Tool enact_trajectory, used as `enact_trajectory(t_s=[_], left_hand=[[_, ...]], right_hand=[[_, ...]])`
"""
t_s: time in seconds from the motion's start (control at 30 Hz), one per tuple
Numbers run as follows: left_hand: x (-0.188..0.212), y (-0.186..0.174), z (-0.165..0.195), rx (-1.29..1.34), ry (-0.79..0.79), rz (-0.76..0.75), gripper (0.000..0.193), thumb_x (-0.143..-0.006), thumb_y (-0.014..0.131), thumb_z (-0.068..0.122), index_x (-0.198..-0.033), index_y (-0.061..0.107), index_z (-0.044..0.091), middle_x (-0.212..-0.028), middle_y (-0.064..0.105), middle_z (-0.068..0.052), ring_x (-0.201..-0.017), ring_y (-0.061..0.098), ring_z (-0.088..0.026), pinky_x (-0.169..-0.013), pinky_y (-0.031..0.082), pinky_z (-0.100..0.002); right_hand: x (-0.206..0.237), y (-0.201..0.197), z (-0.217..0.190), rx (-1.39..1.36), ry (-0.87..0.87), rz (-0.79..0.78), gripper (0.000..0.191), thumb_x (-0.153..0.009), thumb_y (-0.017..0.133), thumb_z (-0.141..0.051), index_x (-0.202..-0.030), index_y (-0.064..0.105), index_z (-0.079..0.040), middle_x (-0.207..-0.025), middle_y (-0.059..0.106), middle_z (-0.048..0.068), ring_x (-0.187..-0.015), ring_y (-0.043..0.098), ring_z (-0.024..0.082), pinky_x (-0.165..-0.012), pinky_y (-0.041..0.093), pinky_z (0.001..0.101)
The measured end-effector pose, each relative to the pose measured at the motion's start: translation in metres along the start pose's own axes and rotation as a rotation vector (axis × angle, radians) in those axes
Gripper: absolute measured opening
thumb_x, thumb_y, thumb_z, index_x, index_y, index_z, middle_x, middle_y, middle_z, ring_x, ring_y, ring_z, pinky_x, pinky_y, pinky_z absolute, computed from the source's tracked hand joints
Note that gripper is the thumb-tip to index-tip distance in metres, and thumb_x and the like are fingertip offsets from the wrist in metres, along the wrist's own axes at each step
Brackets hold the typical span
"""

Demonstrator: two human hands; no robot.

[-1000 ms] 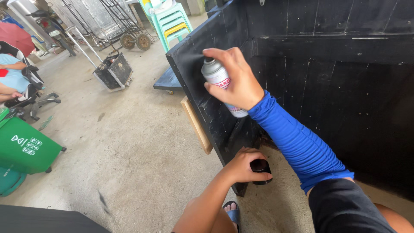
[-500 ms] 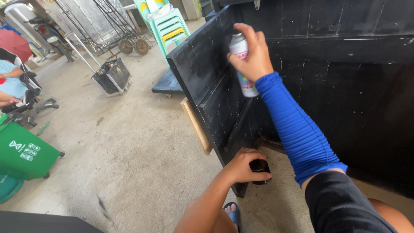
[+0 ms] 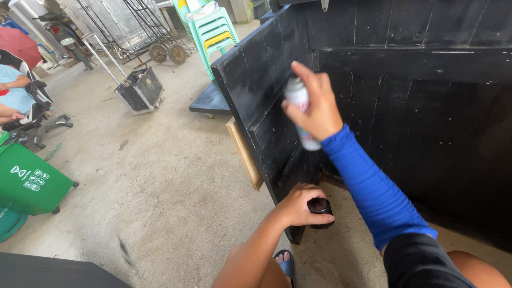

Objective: The person sits on the floor and wipes the interior panels of a black wooden furniture piece with a cloth, then sprays the interior surfaces with an aerosol spray can, directing the spray across the panels.

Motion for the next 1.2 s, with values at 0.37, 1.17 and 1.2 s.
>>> enact_trajectory(t_s=[0.37, 1.17, 1.2], left_hand=[[-0.002, 0.01, -0.006, 0.005, -0.044, -0.042, 0.059, -0.072, 0.079, 0.059, -0.1, 0.074, 0.007, -0.099, 0.072, -0.01, -0.105, 0.068, -0.029, -0.107, 0.044, -0.043], [-0.002, 0.01, -0.002, -0.007, -0.021, -0.054, 0.059, -0.071, 0.081, 0.058, -0.101, 0.074, 0.007, -0.101, 0.072, -0.011, -0.105, 0.067, -0.031, -0.105, 0.044, -0.042], [-0.002, 0.01, -0.002, -0.013, -0.011, -0.04, 0.06, -0.071, 0.081, 0.058, -0.101, 0.074, 0.007, -0.103, 0.072, -0.011, -0.106, 0.065, -0.031, -0.105, 0.044, -0.043]], right_hand=[[0.017, 0.0, -0.013, 0.004, -0.061, -0.021, 0.064, -0.083, 0.081, -0.013, -0.142, 0.057, -0.006, -0.115, 0.055, 0.018, -0.106, 0.061, 0.03, -0.096, 0.053, 0.0396], [0.05, 0.012, 0.001, -0.027, -0.017, -0.1, 0.062, -0.081, 0.081, -0.014, -0.139, 0.059, -0.012, -0.114, 0.055, 0.016, -0.103, 0.063, 0.028, -0.092, 0.054, 0.0371], [0.05, 0.012, 0.004, -0.015, -0.027, -0.081, 0.063, -0.081, 0.082, -0.014, -0.14, 0.059, -0.011, -0.115, 0.054, 0.016, -0.104, 0.062, 0.029, -0.094, 0.054, 0.0382]])
Point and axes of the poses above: each hand's wrist, its own x-axis away from the middle knuckle, its own y-axis out of the palm, z = x × y, the point moved 5 cm from there along -x, towards the middle knuckle
